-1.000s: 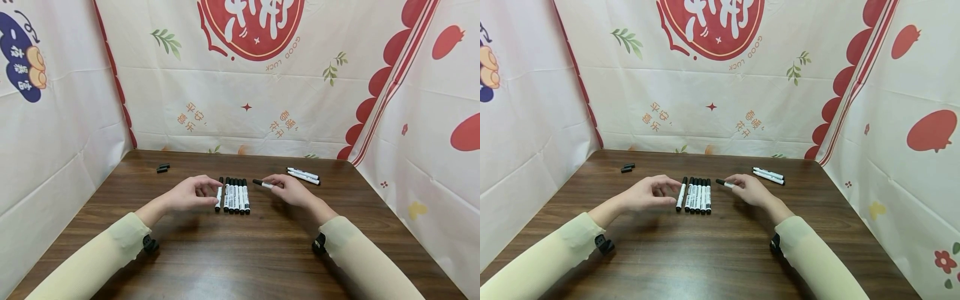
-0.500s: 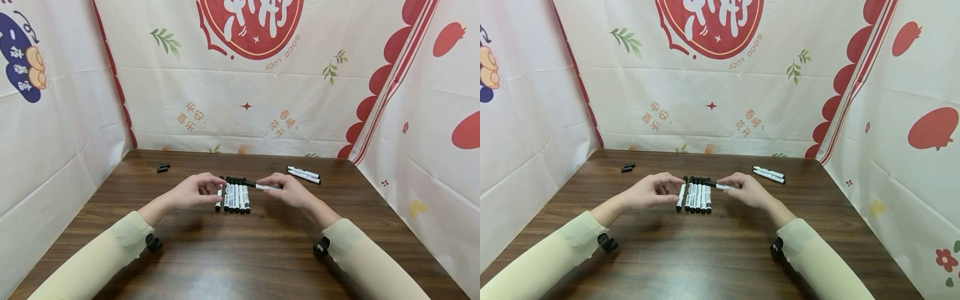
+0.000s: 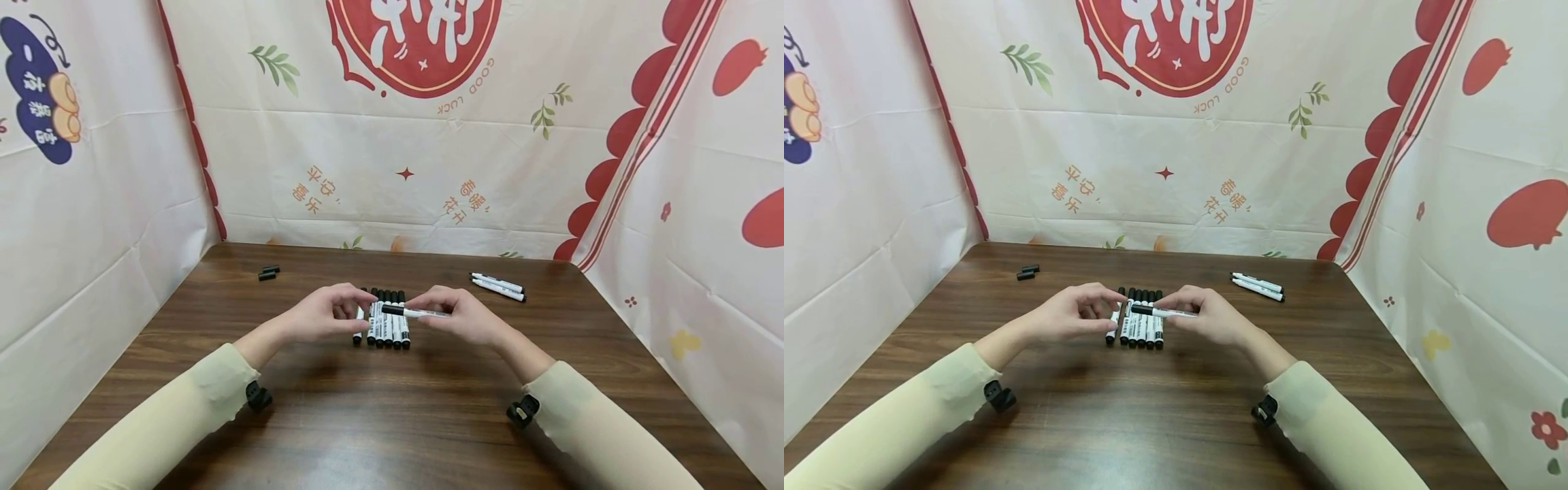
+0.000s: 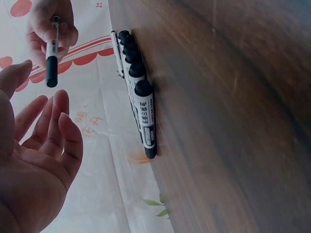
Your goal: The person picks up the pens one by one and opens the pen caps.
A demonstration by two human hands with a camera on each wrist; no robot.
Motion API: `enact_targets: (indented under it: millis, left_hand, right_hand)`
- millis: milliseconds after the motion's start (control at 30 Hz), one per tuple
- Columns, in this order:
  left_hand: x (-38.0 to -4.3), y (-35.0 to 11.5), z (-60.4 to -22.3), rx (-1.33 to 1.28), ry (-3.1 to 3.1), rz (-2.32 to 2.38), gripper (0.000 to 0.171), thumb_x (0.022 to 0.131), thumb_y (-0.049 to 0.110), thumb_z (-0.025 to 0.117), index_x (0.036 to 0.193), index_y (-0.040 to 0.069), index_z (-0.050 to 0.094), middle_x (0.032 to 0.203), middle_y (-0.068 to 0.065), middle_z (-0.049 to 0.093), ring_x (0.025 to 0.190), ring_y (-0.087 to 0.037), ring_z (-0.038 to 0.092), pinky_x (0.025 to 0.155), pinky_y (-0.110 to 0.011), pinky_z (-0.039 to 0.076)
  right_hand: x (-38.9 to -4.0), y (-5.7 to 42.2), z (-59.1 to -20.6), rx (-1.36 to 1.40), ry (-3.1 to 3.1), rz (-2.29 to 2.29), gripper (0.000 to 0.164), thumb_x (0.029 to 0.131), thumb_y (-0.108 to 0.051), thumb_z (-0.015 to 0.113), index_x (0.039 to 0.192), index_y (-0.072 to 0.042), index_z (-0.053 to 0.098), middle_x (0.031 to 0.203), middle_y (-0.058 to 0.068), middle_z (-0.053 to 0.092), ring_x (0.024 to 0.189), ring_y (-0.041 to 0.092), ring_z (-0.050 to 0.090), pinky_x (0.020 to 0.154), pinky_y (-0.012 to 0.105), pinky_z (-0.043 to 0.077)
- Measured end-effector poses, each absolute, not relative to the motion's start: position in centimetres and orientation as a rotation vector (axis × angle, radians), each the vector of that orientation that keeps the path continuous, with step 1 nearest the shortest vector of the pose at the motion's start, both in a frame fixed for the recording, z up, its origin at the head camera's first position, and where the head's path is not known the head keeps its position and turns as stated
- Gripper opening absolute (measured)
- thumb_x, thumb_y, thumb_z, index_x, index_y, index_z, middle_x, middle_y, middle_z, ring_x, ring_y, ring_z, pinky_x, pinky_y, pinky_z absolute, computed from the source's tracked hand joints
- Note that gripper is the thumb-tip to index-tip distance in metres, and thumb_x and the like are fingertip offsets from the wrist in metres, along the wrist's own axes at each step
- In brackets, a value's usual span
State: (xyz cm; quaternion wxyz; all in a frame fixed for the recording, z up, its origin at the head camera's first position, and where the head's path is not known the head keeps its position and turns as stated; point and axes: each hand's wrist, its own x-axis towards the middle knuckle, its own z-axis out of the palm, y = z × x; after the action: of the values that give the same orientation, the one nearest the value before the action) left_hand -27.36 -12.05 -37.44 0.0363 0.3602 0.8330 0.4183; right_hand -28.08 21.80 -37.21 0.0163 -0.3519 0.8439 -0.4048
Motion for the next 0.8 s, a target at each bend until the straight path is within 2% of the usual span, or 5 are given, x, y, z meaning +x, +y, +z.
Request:
enact_targets:
  millis: [200, 367, 600, 800]
  left_hand:
    - [-27.4, -11.1, -37.8, 1.138, 2.510, 1.314, 0.045, 0.100, 0.021, 0.083, 0.143, 0.012, 0.071, 0.114, -0.012, 0.070, 0.087, -0.013, 0.074, 0.081, -0.032, 0.063]
    - [-27.5, -10.5, -38.0, 1.184, 2.482, 1.342, 0.041, 0.101, 0.019, 0.082, 0.140, 0.014, 0.074, 0.105, -0.007, 0.075, 0.082, -0.012, 0.074, 0.077, -0.033, 0.063]
    - [-27.1, -10.2, -38.0, 1.220, 2.496, 1.359, 0.035, 0.104, 0.020, 0.080, 0.138, 0.016, 0.077, 0.100, -0.006, 0.080, 0.074, -0.011, 0.066, 0.063, -0.026, 0.053]
    - [-27.0, -9.9, -38.1, 1.257, 2.525, 1.401, 0.033, 0.102, 0.018, 0.082, 0.134, 0.015, 0.080, 0.093, -0.005, 0.077, 0.069, -0.008, 0.063, 0.059, -0.025, 0.049]
  right_hand:
    - [-27.5, 20.8, -36.8, -1.176, 2.552, -1.280, 0.029, 0.102, -0.009, 0.078, 0.131, -0.016, 0.081, 0.115, 0.003, 0.075, 0.083, 0.014, 0.054, 0.070, 0.026, 0.046]
    - [-27.0, 20.1, -36.6, -1.206, 2.523, -1.304, 0.030, 0.101, -0.009, 0.080, 0.130, -0.015, 0.081, 0.114, 0.003, 0.075, 0.084, 0.012, 0.056, 0.072, 0.025, 0.047]
    - [-26.9, 19.6, -36.6, -1.209, 2.519, -1.320, 0.029, 0.101, -0.010, 0.080, 0.130, -0.017, 0.082, 0.114, 0.003, 0.076, 0.078, 0.012, 0.053, 0.068, 0.025, 0.044]
    - [-26.9, 19.6, -36.5, -1.213, 2.521, -1.324, 0.028, 0.102, -0.011, 0.079, 0.129, -0.016, 0.082, 0.114, 0.004, 0.076, 0.077, 0.012, 0.053, 0.067, 0.025, 0.045]
